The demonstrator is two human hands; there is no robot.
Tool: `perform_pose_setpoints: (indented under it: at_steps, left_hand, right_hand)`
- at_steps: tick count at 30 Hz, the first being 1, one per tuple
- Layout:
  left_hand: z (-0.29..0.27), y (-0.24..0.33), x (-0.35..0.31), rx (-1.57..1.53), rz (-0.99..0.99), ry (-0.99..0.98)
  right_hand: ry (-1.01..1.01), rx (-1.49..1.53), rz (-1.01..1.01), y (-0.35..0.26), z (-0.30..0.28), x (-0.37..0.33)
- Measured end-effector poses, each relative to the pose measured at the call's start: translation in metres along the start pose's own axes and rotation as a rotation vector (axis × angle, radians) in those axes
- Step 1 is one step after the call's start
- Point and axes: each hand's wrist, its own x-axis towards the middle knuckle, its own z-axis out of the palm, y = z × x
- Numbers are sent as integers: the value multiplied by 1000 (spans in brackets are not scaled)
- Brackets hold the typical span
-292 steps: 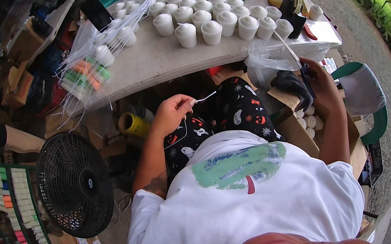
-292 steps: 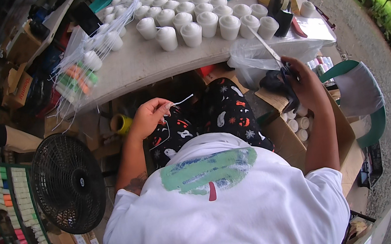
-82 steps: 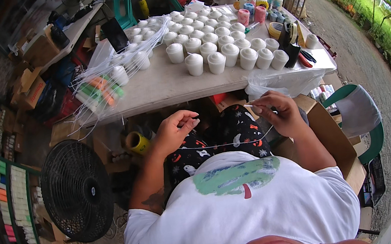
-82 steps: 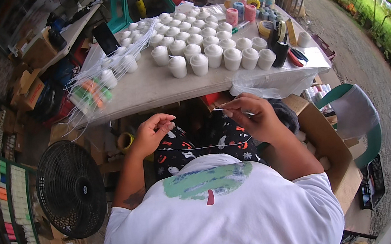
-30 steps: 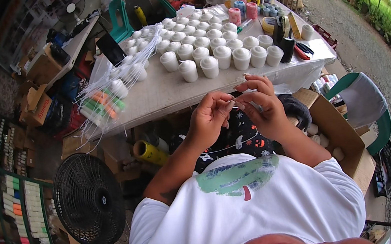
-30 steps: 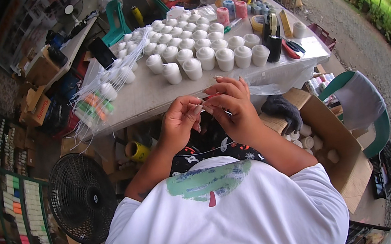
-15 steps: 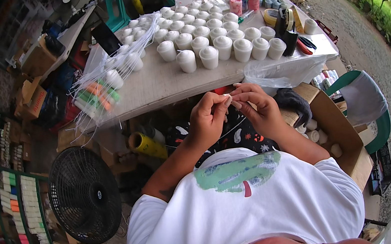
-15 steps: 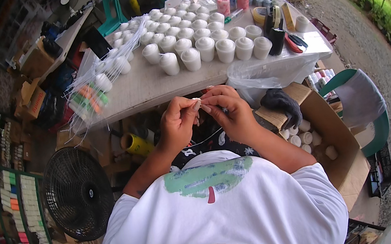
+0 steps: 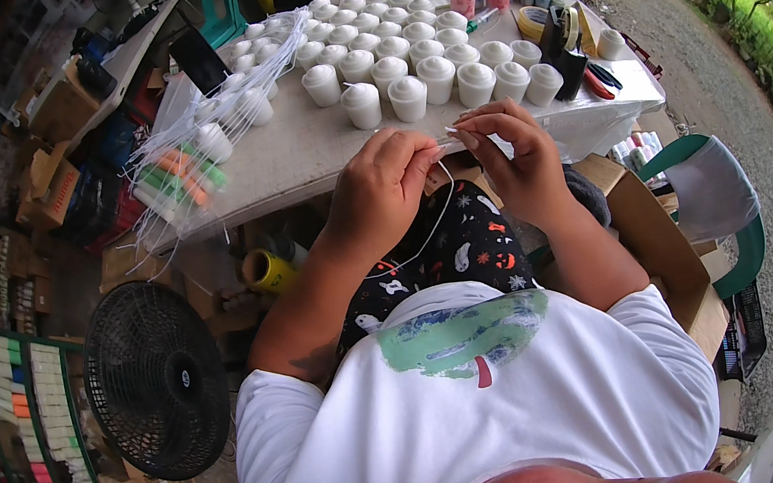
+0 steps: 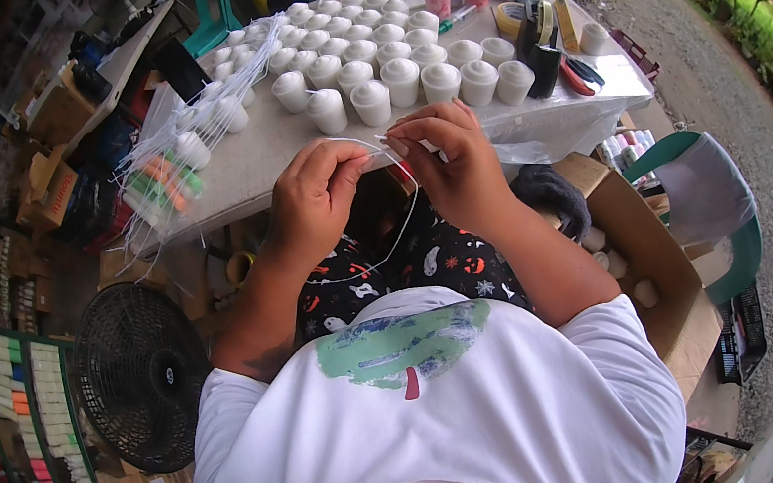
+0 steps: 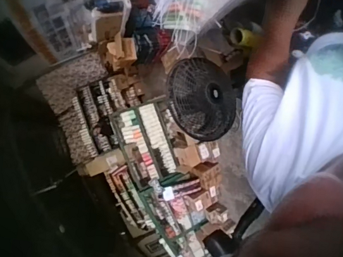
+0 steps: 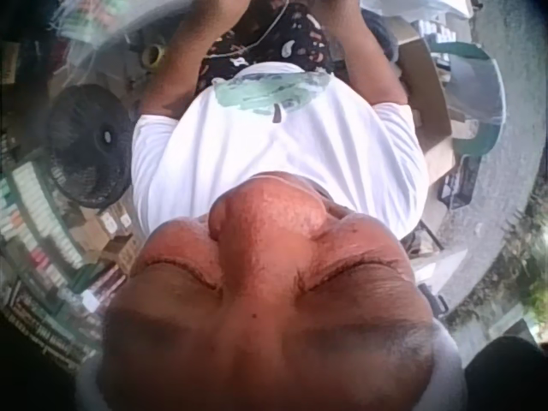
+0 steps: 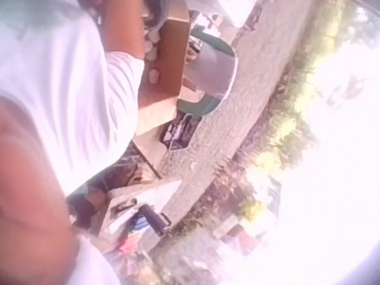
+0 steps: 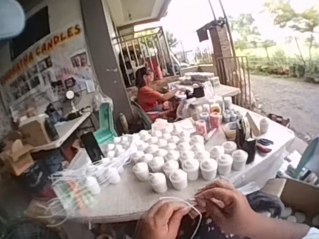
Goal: The person inserts a wick into a white cylindrical candle, secures it, and trims the excess wick with scissors. The person repeats this process for multiple candles, placing finished units on the table.
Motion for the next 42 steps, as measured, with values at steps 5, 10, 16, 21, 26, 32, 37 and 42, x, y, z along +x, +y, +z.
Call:
perform_pose_setpoints:
  at_steps: [5,10,16,21,26,32,37,42]
  left_hand:
    - [-12,-9,7,20,78,-9]
    - [8,-37,-19,-658,-292,-64]
    - [21,-38,-29,-1041,-421,113]
    - [21,-37,-33,-1102,-490,134]
    - [20,-40,-38,-1127,-498,158]
    - [22,-31,-36,-1164,-542,196]
    - [29,-32,-36,-1199,-554,216]
    - [42,-38,-46,-966,-598,208]
  right_hand:
    - [-189,271,139,0,8,3]
    - [-408,610,373,-1,20,-1]
    - [-351,748,499,7,35,1]
    - [-337,698,465,4,41,4]
    - [-308,424,293,-9,41,5]
    - [-216,-86,-170,-6,40,8]
    - [-197,-214,-220,-5,41,8]
    - [-158,-278,-188,3,50,-5]
